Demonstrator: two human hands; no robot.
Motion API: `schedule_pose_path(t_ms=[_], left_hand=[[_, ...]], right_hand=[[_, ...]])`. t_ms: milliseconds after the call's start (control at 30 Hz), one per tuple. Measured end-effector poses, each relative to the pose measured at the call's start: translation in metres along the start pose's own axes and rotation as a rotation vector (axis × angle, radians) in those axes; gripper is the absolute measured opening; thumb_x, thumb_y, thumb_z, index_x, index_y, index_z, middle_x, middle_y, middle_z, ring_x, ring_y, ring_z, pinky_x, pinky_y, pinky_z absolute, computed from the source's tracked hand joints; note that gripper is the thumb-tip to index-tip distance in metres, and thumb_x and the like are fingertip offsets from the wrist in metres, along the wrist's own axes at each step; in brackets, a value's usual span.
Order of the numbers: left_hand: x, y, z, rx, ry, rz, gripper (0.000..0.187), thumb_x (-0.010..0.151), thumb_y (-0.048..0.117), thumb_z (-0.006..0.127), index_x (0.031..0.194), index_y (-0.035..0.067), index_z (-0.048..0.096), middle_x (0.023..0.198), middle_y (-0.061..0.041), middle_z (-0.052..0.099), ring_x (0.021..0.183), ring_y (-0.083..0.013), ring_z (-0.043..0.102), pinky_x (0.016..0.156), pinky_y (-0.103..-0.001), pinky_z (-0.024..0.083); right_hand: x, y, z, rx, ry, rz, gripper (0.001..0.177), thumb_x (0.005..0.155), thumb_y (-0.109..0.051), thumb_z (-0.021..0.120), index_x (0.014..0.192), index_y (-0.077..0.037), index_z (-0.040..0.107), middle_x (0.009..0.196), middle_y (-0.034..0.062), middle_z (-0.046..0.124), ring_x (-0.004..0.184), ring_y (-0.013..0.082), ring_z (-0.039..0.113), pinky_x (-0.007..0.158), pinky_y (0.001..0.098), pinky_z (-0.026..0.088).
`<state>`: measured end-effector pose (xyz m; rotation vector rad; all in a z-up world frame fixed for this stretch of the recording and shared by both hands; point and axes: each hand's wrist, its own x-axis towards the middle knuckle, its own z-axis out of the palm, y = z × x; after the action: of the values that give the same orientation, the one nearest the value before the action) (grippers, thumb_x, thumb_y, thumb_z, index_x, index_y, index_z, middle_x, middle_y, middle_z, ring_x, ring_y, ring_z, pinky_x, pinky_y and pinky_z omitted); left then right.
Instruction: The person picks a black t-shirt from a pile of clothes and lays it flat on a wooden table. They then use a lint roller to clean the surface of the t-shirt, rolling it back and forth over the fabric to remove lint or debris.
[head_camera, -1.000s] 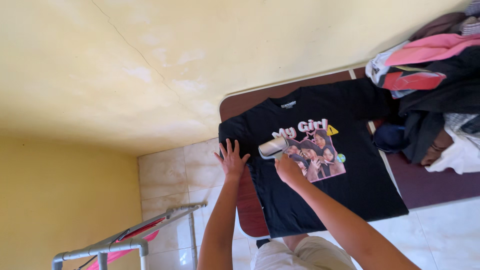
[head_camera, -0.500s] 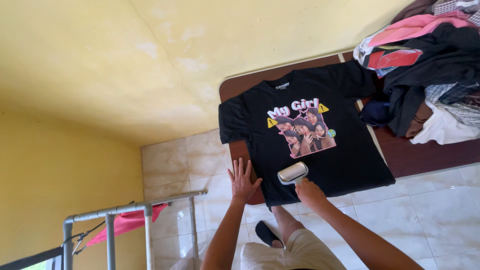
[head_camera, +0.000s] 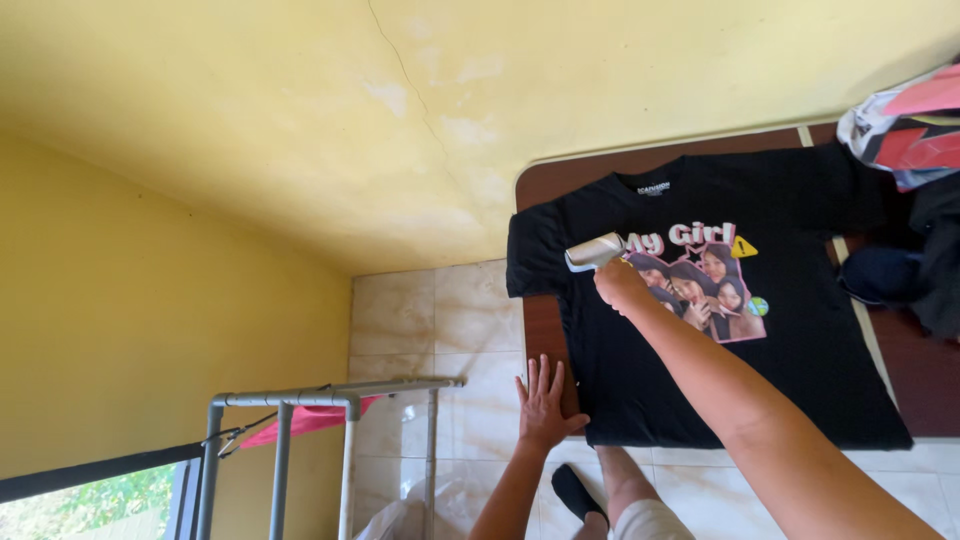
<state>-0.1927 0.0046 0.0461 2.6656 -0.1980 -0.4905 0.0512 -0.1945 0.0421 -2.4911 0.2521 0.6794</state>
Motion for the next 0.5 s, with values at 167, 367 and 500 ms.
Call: schedule_pose_path(t_ms=[167, 367, 500], left_hand=[[0.007, -0.009, 0.002, -0.009, -0.039, 0.013, 0.128, 0.066, 0.060, 0.087, 0.164, 0.012, 0.022, 0.172, -0.019, 0.005, 0.159, -0.0371, -0.002, 0.123, -0.062, 0.002], [0.007, -0.012, -0.001, -0.016, -0.064, 0.039, 0.132, 0.063, 0.058, 0.088, 0.164, 0.009, 0.020, 0.172, -0.019, 0.005, 0.159, -0.0366, -0.003, 0.124, -0.060, 0.001], [0.003, -0.015, -0.003, -0.007, -0.071, 0.063, 0.136, 0.062, 0.060, 0.089, 0.163, 0.006, 0.016, 0.172, -0.018, 0.004, 0.159, -0.0358, -0.003, 0.124, -0.059, 0.000]], right_hand=[[0.039, -0.021, -0.003, 0.126, 0.118, -0.031, 0.043, 0.106, -0.029, 0.043, 0.097, 0.008, 0.064, 0.065, 0.0223, 0.070, 0.047, 0.0325, 0.068, 0.042, 0.0421, 0.056], [0.009, 0.009, 0.035, 0.039, 0.197, -0.015, 0.040, 0.104, -0.031, 0.048, 0.104, 0.007, 0.060, 0.089, 0.0281, 0.071, 0.080, 0.0419, 0.071, 0.071, 0.0518, 0.057], [-0.072, 0.058, 0.087, -0.094, 0.327, -0.108, 0.038, 0.101, -0.032, 0.051, 0.101, 0.005, 0.060, 0.095, 0.0282, 0.070, 0.086, 0.0455, 0.071, 0.076, 0.0555, 0.058]])
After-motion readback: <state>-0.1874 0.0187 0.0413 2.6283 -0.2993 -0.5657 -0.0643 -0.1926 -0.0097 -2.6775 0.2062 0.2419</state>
